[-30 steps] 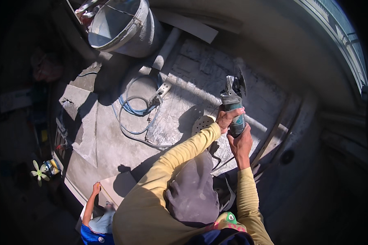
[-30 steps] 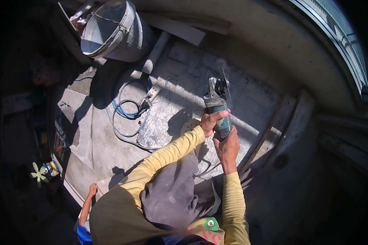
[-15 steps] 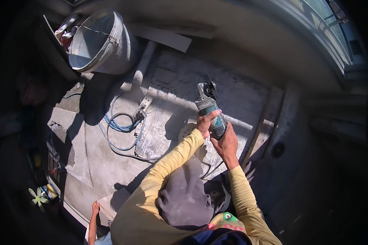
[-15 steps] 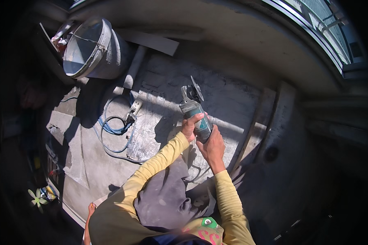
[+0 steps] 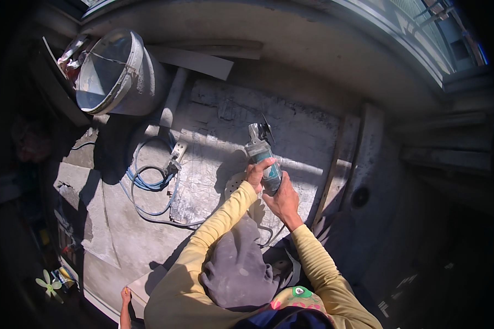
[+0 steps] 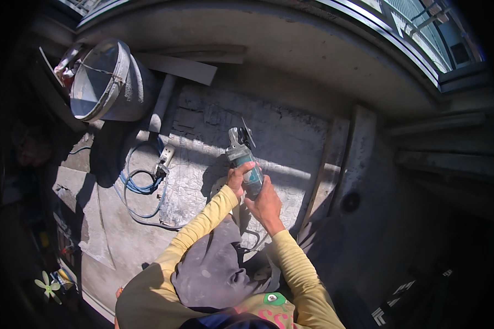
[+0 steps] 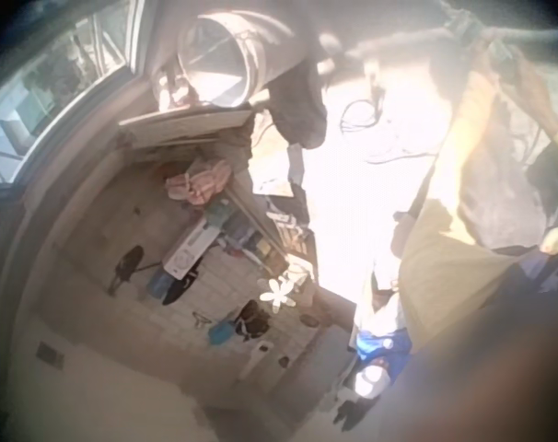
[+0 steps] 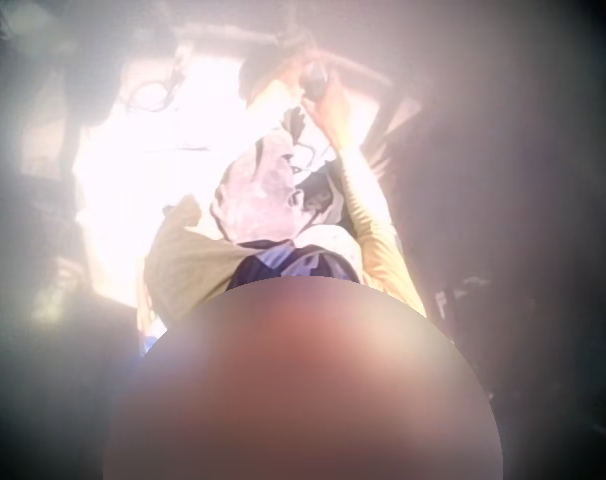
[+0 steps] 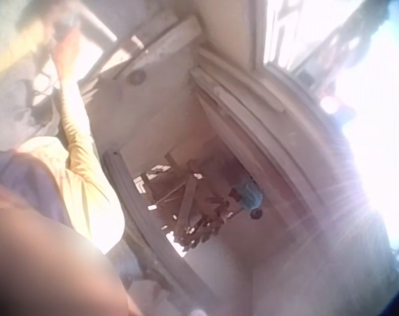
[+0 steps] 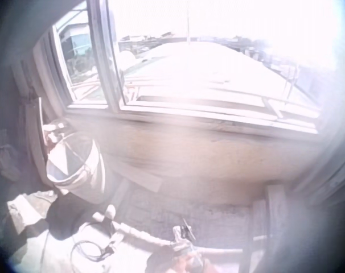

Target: The person attaches a cutting disc to an angle grinder, then uses the grinder on a metal piece. Later, the person sits on the floor and mixes a pile of cement with a trowel.

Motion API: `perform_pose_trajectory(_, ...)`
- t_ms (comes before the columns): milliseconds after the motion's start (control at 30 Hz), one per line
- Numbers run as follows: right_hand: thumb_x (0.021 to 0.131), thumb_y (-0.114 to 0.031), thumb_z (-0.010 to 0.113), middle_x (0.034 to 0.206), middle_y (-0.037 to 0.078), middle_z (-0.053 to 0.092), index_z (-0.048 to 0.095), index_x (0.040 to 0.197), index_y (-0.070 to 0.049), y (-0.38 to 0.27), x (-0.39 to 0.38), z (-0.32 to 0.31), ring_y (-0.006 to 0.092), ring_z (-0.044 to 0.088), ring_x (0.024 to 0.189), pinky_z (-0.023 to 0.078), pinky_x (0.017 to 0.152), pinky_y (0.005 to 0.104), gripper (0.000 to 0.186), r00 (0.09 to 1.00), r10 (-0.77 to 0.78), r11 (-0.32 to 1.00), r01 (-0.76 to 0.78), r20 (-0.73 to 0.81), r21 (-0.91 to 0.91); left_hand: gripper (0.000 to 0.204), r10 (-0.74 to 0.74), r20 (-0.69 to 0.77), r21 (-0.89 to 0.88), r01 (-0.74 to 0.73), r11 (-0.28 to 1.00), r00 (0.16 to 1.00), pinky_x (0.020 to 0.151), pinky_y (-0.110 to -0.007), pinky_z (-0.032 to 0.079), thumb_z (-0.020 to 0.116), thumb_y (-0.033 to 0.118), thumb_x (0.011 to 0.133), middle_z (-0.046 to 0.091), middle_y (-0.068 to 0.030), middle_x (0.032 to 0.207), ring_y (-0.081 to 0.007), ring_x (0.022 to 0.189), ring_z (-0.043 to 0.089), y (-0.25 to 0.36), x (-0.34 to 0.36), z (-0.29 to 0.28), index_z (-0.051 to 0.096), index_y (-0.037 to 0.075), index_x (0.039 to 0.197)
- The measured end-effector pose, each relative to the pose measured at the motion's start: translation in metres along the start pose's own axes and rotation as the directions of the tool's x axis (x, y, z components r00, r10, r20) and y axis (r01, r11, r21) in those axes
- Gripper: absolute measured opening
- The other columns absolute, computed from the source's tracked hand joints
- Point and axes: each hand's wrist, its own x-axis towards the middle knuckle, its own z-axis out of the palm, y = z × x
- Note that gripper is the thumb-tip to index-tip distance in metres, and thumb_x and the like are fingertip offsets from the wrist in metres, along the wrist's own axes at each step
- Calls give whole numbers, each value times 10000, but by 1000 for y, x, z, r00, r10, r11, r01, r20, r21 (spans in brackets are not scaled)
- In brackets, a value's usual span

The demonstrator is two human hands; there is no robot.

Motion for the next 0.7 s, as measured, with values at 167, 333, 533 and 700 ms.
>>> perform_pose_trajectory(167,727,-280,810,1167,266,660,371,1399,-28,-3,0,9,476,691,956,565,789,542,841,999,25,1000,-25,-37,16,369,-19,14,0,19,1000,1000,847,-352,587,818,263,806,740,-108,944,-204,859,718,2,6,-4,727,-9,1038)
perform_pose_trajectory(333,736,-271,836,1137,263,641,371,1374,-39,-6,1,13,471,668,1010,550,815,549,823,999,35,998,-34,-33,49,365,-30,-15,39,30,999,999,852,-365,592,803,246,798,741,-110,955,-211,877,720,3,9,-8,721,-7,1047)
perform_pose_trajectory(533,743,-267,835,1127,268,642,370,1379,-40,-7,0,13,467,667,1009,551,815,547,820,998,35,999,-34,-52,28,348,-24,-5,19,24,1000,1000,850,-367,596,785,233,810,736,-111,949,-215,885,720,2,11,-9,712,-5,1053)
perform_pose_trajectory(700,730,-252,812,1140,265,647,356,1418,-37,-6,0,13,479,679,963,548,805,553,853,997,33,999,-31,-71,26,346,-34,3,23,34,999,999,854,-366,595,781,240,814,732,-103,952,-214,883,720,1,12,-10,708,-4,1048)
